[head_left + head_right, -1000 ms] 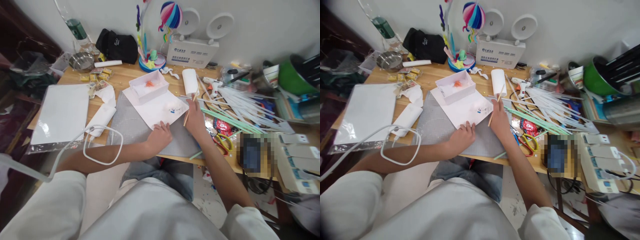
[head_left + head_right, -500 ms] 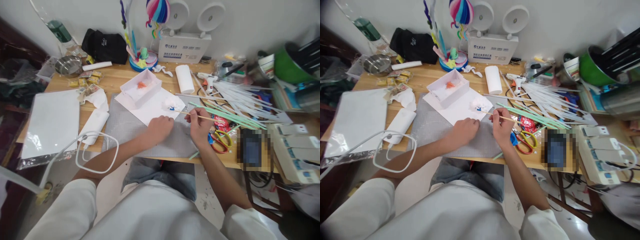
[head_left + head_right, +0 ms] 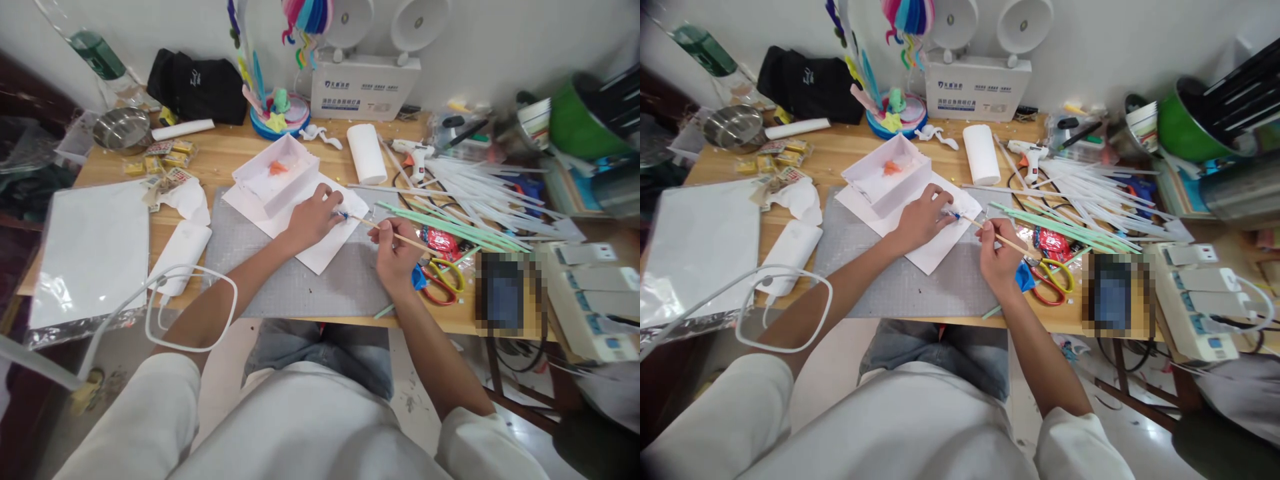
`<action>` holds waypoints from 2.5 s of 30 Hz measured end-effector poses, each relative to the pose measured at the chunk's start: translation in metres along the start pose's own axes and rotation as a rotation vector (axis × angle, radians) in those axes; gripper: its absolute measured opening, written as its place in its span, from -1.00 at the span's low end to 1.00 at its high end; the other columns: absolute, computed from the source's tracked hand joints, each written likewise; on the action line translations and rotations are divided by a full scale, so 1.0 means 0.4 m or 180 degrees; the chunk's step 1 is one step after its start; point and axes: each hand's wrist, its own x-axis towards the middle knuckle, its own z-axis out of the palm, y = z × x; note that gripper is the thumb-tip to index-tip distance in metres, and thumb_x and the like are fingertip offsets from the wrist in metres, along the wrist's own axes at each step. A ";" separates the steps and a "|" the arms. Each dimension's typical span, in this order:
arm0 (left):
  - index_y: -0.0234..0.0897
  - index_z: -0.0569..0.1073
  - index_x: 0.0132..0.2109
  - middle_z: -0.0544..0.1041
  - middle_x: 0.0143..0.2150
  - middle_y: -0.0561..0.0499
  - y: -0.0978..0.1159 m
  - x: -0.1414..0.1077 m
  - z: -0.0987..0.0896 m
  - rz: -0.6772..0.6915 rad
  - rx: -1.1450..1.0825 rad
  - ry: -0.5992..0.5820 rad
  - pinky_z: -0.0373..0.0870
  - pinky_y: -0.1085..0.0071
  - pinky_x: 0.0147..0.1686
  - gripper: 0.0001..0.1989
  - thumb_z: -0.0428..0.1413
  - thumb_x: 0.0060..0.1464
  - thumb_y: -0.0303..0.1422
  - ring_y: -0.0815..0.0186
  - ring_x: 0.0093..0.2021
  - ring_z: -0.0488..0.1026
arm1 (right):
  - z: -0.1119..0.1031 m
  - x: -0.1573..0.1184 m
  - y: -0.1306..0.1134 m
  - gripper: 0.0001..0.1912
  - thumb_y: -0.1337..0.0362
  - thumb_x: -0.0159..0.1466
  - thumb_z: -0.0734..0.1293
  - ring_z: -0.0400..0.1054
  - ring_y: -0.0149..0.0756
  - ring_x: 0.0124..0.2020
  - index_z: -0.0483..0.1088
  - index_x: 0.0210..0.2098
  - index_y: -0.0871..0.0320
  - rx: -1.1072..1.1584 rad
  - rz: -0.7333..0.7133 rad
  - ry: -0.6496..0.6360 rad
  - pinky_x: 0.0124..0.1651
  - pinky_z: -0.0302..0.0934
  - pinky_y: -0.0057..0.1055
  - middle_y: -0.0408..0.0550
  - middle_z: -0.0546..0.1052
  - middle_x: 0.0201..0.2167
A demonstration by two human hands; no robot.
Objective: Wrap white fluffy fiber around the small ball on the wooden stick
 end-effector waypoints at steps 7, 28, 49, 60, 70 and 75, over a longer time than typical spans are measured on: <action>-0.15 0.45 0.08 0.45 0.16 -0.05 -0.034 0.008 0.017 0.0109 -0.0491 0.0158 0.41 0.36 -0.23 -0.78 0.07 0.33 -0.30 0.31 -0.20 0.51 | -0.019 -0.018 -0.039 -0.71 0.04 0.43 0.20 0.51 -0.32 -0.40 0.42 -0.27 0.05 -0.0083 -0.0255 -0.0260 -0.28 0.36 -0.33 -0.15 0.61 -0.42; -0.17 0.46 0.19 0.48 0.17 -0.08 -0.025 0.020 0.018 0.0013 -0.0475 0.0226 0.44 0.33 -0.14 -0.67 0.07 0.34 -0.27 0.19 0.01 0.52 | 0.007 -0.024 -0.028 -0.72 0.05 0.43 0.21 0.55 -0.30 -0.36 0.45 -0.24 0.05 -0.0146 -0.0317 -0.0210 -0.25 0.38 -0.34 -0.12 0.64 -0.38; -0.12 0.55 0.13 0.55 0.10 -0.01 -0.030 0.025 0.031 -0.0086 -0.0720 0.0328 0.38 0.36 -0.22 -0.70 0.11 0.33 -0.25 0.21 -0.01 0.53 | 0.025 -0.016 -0.009 -0.74 0.07 0.42 0.24 0.55 -0.33 -0.35 0.47 -0.24 0.05 -0.0175 -0.0255 -0.0042 -0.22 0.35 -0.38 -0.15 0.65 -0.37; -0.12 0.56 0.13 0.55 0.10 -0.03 -0.038 0.032 0.041 -0.0108 -0.0720 0.0292 0.37 0.34 -0.20 -0.70 0.10 0.33 -0.24 0.21 -0.04 0.54 | 0.029 -0.018 -0.006 -0.70 0.03 0.41 0.24 0.52 -0.33 -0.41 0.47 -0.26 0.07 0.0030 -0.0106 0.0039 -0.27 0.35 -0.37 -0.16 0.63 -0.43; -0.13 0.57 0.13 0.55 0.08 -0.03 -0.045 0.033 0.044 -0.0043 -0.0683 0.0363 0.38 0.35 -0.21 -0.70 0.10 0.33 -0.24 0.21 -0.05 0.54 | 0.036 -0.017 -0.004 -0.67 -0.02 0.41 0.22 0.53 -0.33 -0.40 0.46 -0.24 0.06 0.0057 0.0013 0.0033 -0.25 0.37 -0.36 -0.15 0.63 -0.40; -0.14 0.51 0.20 0.52 0.14 -0.06 -0.025 0.015 0.037 0.0010 -0.0511 0.0292 0.42 0.35 -0.19 -0.65 0.08 0.35 -0.23 0.20 -0.01 0.54 | 0.036 -0.019 0.001 -0.68 -0.02 0.41 0.22 0.52 -0.32 -0.39 0.46 -0.23 0.06 0.0036 0.0014 0.0002 -0.25 0.36 -0.36 -0.15 0.63 -0.39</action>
